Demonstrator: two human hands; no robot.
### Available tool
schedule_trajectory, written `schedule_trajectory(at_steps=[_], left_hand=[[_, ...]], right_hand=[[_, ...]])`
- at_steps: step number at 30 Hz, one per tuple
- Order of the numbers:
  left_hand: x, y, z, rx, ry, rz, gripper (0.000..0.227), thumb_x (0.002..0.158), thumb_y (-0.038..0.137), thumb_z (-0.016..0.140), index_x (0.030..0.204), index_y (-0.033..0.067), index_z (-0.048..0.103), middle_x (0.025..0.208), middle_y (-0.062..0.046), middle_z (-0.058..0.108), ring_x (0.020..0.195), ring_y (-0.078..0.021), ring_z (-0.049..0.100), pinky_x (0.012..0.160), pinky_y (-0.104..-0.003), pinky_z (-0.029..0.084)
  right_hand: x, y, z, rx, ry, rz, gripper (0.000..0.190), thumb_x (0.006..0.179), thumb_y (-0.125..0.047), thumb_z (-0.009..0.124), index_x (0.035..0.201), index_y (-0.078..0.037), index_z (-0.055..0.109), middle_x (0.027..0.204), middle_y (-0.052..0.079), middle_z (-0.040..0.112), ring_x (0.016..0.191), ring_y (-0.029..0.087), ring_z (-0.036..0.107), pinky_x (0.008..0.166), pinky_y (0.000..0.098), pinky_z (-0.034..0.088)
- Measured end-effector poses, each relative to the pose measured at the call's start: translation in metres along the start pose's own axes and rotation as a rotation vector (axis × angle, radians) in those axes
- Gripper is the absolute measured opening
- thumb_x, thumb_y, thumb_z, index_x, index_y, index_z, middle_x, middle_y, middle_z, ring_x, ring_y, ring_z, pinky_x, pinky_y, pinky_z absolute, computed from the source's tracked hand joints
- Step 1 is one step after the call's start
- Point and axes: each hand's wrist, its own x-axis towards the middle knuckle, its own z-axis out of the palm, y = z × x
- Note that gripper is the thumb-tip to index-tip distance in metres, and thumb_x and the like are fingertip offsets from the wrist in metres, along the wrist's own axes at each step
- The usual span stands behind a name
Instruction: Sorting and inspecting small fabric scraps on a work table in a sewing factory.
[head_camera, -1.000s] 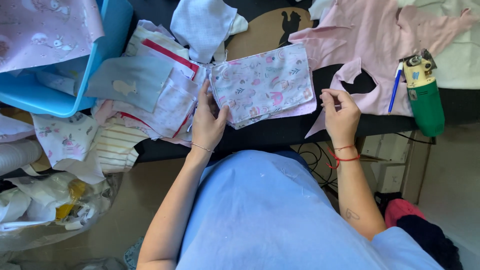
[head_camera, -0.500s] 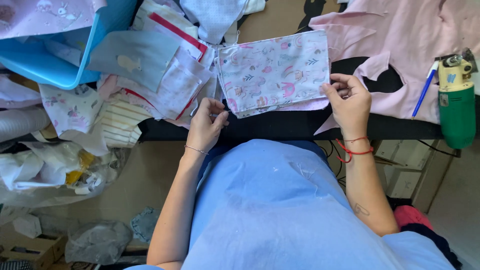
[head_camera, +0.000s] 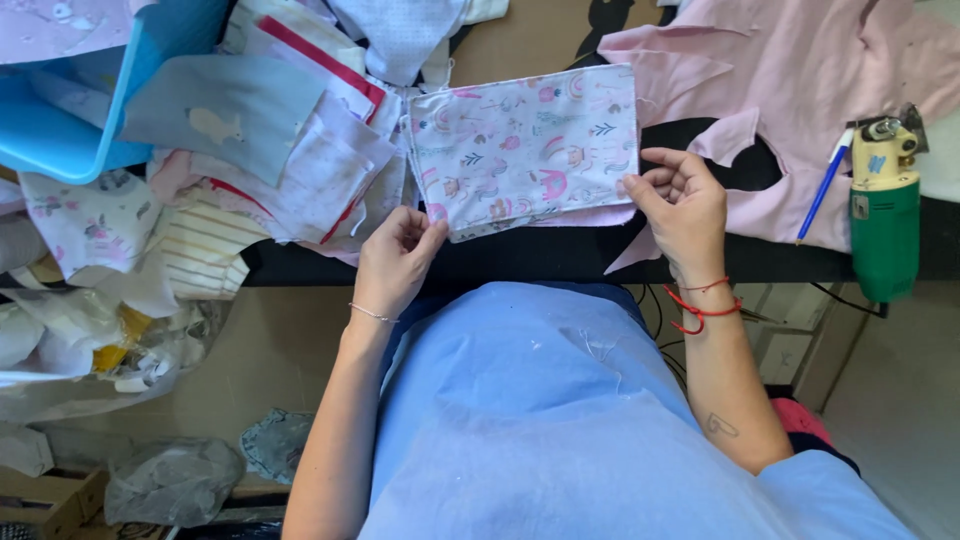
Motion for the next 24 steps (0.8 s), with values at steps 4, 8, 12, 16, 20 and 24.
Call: schedule_trajectory(at_steps=[4,8,12,16,20,24], left_hand=[[-0.002,-0.001,-0.008,-0.173,-0.109,-0.072,0.019,0.077,0.029,0.064,0.071,0.0121,0.058,0.057,-0.001,0.058,0.055,-0.0077,0.054,0.055,-0.020,0.044],[0.001,-0.012,-0.009,-0.130,-0.138,-0.047,0.020,0.078,0.029,0.064,0.073,0.0110,0.058,0.057,-0.003,0.058,0.055,-0.0088,0.054,0.055,-0.021,0.043],[-0.010,0.016,-0.016,0.067,0.030,0.077,0.025,0.075,0.024,0.066,0.091,0.0117,0.051,0.074,-0.007,0.062,0.065,-0.0195,0.060,0.060,-0.031,0.046],[0.005,0.024,0.011,0.359,0.436,0.634,0.020,0.071,0.011,0.065,0.083,0.0195,0.052,0.073,0.007,0.053,0.058,-0.0086,0.056,0.056,-0.021,0.044],[0.025,0.042,0.053,0.585,0.316,0.905,0.029,0.078,0.012,0.054,0.107,0.0149,0.050,0.105,-0.001,0.052,0.094,-0.0180,0.052,0.083,-0.037,0.036],[0.044,0.037,0.049,1.001,0.148,0.748,0.074,0.087,0.059,0.043,0.138,0.0107,0.021,0.142,-0.011,0.012,0.132,-0.0233,0.012,0.101,-0.058,0.007]], right_hand=[[-0.006,-0.007,-0.001,0.084,-0.019,0.063,0.029,0.079,-0.007,0.067,0.105,-0.003,0.053,0.072,0.003,0.055,0.058,0.003,0.053,0.049,0.0127,0.046],[-0.010,-0.007,-0.002,0.096,-0.032,0.065,0.030,0.080,-0.004,0.066,0.105,-0.001,0.051,0.072,0.006,0.054,0.060,0.006,0.055,0.052,0.0162,0.050],[-0.008,-0.012,-0.004,-0.218,0.024,-0.111,0.022,0.080,-0.001,0.064,0.101,-0.003,0.056,0.082,0.010,0.058,0.070,0.014,0.058,0.057,0.0228,0.048],[-0.008,-0.048,0.024,-0.426,0.189,-0.568,0.016,0.081,0.008,0.056,0.093,-0.001,0.061,0.087,0.008,0.051,0.072,0.018,0.054,0.061,0.0229,0.049],[-0.004,-0.056,0.067,-0.500,-0.037,-0.825,0.023,0.090,-0.002,0.044,0.111,0.001,0.052,0.117,0.016,0.047,0.108,0.030,0.045,0.095,0.0428,0.033],[0.021,-0.023,0.081,-0.963,-0.093,-0.623,0.063,0.093,-0.051,0.025,0.137,-0.006,0.023,0.142,0.013,0.016,0.133,0.027,0.015,0.108,0.0462,0.011]])
